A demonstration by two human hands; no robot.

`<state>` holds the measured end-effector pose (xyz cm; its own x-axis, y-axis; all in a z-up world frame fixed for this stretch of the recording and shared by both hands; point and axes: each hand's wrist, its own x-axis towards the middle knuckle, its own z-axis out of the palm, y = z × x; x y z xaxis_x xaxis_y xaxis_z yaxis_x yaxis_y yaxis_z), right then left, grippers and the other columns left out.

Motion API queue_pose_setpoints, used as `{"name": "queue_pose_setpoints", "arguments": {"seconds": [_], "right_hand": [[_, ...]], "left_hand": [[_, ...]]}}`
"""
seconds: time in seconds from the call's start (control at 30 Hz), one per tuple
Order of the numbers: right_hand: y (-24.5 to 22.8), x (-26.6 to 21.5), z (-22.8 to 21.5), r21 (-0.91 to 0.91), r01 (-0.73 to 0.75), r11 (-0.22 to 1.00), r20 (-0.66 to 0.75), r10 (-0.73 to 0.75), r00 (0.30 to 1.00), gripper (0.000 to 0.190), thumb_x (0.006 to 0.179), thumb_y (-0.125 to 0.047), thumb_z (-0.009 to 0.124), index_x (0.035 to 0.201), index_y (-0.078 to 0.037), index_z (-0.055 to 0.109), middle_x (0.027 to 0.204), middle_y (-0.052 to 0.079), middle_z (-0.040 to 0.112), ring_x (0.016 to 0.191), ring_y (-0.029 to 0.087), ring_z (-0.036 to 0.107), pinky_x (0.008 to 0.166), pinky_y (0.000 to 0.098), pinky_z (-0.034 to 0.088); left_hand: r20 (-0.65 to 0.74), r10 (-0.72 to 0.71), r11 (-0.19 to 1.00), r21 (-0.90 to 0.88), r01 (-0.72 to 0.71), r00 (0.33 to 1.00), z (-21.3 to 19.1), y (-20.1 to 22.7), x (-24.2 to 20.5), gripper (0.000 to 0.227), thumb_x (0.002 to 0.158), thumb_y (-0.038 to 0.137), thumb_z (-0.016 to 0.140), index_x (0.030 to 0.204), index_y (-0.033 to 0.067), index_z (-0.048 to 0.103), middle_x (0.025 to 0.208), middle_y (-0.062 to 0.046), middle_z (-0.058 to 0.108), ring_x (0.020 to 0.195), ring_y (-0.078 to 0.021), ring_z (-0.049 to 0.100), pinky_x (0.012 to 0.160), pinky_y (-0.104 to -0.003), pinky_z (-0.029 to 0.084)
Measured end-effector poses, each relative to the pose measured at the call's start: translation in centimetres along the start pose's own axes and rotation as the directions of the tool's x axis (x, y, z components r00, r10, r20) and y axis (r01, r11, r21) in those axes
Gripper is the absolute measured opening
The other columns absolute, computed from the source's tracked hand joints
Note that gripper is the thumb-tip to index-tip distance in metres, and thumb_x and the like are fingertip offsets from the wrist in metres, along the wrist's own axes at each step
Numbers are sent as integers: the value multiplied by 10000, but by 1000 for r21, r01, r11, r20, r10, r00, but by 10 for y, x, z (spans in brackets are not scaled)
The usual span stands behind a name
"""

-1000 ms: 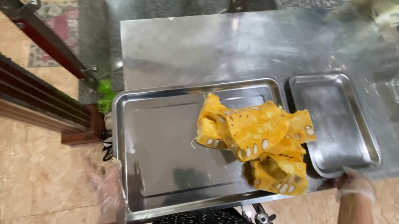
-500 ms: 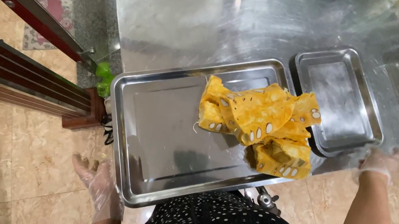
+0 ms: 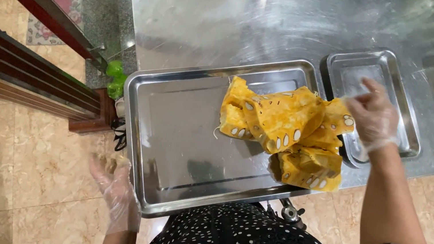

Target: Separating edible jackfruit pods from the rind and core by hand on a metal tray

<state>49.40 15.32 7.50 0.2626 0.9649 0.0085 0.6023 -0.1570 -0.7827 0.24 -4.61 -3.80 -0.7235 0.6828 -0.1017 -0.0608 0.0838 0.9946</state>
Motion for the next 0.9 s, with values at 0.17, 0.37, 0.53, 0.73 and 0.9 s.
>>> {"name": "queue_pose_setpoints", "arguments": {"seconds": [0.17, 0.37, 0.53, 0.73, 0.9], "right_hand": [[8, 37, 39, -492, 65, 868, 288, 92, 953, 848, 813, -668, 660, 1575, -352, 468, 1185, 120, 720, 1047, 329, 678, 947, 440, 451], [-12, 57, 59, -326, 147, 934, 536, 55, 842, 733, 912, -333, 748, 1574, -135, 504, 1170, 320, 722, 1123, 524, 667, 988, 586, 505], [11, 100, 70, -368, 130, 921, 595, 126, 794, 752, 880, -430, 787, 1560, -213, 551, 1171, 248, 744, 1113, 424, 693, 926, 530, 546], [-26, 81, 72, -358, 152, 921, 641, 124, 758, 714, 868, -406, 792, 1521, -194, 594, 1179, 258, 737, 1127, 443, 687, 944, 552, 538], [-5, 89, 83, -479, 145, 866, 609, 209, 765, 648, 814, -578, 804, 1408, -347, 688, 1121, 115, 785, 1109, 324, 720, 967, 461, 565]], "left_hand": [[83, -259, 964, -46, 264, 962, 40, 68, -27, 436, 888, -48, 592, 1300, 95, 610, 1380, -83, 572, 1240, -211, 582, 966, -237, 585], [573, -310, 950, 155, 270, 759, 84, 70, -51, 348, 946, 177, 715, 1274, 64, 737, 1240, -184, 730, 1178, -336, 694, 1054, -465, 532], [764, -540, 781, 298, 550, 353, 158, 12, -54, 548, 972, 388, 716, 1431, 131, 563, 1210, -226, 706, 1093, -337, 725, 864, -461, 617], [765, -632, 465, 249, 850, 121, 248, -23, -64, 839, 918, 477, 809, 1567, 156, 385, 1519, -343, 434, 1303, -525, 551, 902, -714, 527], [744, -657, 293, 96, 951, 127, 278, -33, -76, 698, 895, 368, 840, 1452, 109, 509, 1359, -232, 584, 1106, -423, 684, 815, -542, 633]]}}
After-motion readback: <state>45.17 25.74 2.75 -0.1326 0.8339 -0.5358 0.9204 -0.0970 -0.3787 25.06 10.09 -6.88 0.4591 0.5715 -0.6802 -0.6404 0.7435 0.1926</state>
